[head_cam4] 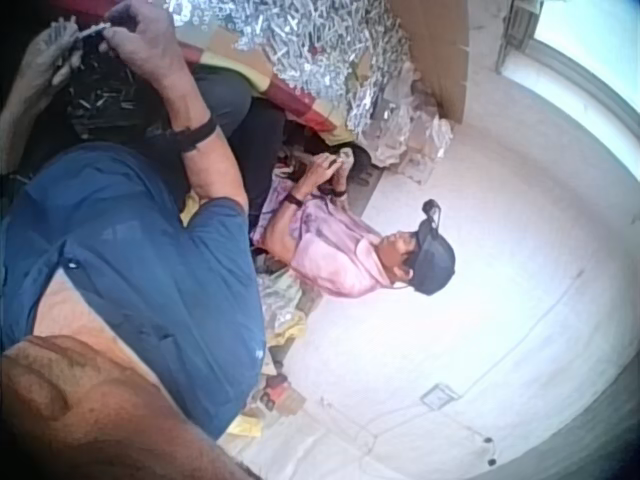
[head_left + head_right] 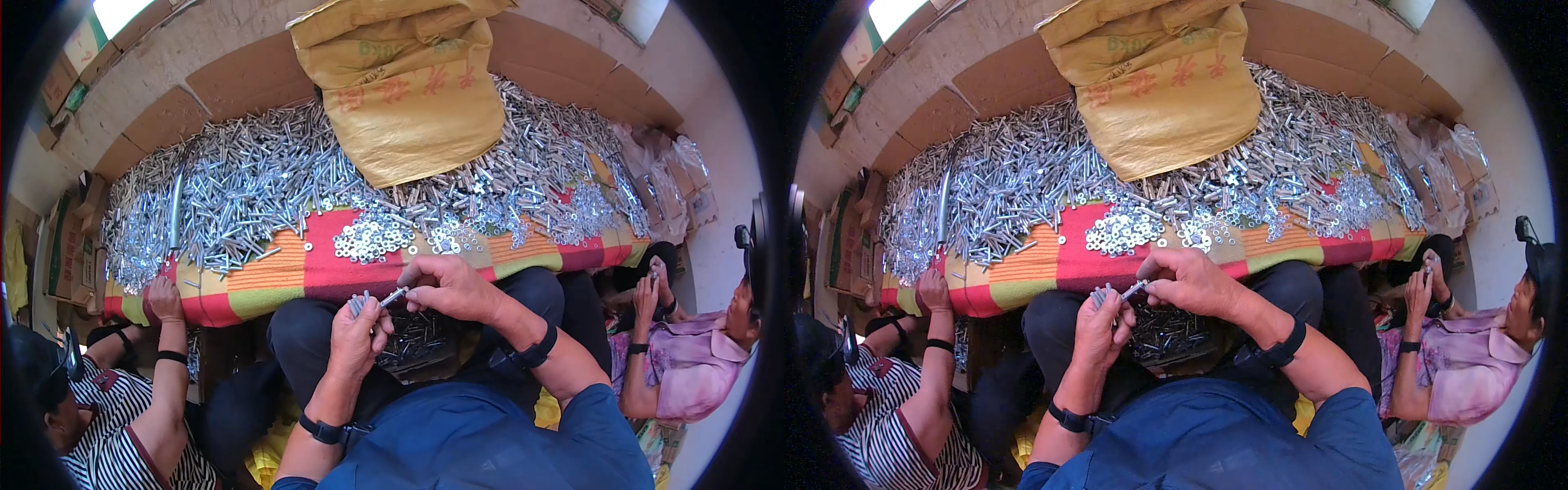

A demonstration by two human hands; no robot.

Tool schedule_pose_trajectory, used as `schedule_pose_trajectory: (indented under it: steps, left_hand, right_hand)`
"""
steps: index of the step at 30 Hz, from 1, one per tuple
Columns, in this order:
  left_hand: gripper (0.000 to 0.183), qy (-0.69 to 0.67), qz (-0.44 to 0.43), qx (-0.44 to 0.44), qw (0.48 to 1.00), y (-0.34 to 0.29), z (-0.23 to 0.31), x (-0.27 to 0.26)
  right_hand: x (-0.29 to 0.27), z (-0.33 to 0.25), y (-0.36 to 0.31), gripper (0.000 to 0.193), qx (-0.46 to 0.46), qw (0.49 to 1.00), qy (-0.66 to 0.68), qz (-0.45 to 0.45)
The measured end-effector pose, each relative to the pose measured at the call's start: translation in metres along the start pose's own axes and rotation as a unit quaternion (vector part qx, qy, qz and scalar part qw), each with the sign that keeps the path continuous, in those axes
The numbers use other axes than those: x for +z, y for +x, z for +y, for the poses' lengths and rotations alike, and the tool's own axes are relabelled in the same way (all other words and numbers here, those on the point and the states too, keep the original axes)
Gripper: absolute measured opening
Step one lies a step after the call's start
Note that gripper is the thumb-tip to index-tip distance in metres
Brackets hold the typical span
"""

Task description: Sorting and assembling metal screws and washers from a large pile.

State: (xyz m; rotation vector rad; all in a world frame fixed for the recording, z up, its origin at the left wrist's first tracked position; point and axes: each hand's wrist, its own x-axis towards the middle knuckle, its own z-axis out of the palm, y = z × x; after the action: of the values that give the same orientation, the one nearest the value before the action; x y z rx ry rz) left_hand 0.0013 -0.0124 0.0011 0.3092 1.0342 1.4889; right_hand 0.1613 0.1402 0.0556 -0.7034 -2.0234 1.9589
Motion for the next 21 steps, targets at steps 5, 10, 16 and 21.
schedule_pose_trajectory:
  steps: [5,10,16,21]
  left_hand:
    - [0.024,0.006,0.002,-0.008,1.000,0.000,0.000,0.001]
    - [0.022,0.010,0.005,-0.003,1.000,0.000,0.000,0.002]
    - [0.021,0.031,0.005,-0.005,1.000,0.001,0.000,0.002]
    - [0.020,0.041,0.007,0.004,0.999,0.002,-0.003,0.000]
  right_hand:
    - [-0.001,-0.001,0.000,0.015,-0.068,0.993,-0.100,-0.003]
    - [0.005,0.014,-0.003,0.016,0.007,0.999,0.047,0.015]
    - [0.005,0.019,-0.006,0.020,0.040,0.994,0.097,0.024]
    - [0.005,0.017,-0.006,0.014,0.072,0.997,0.027,0.027]
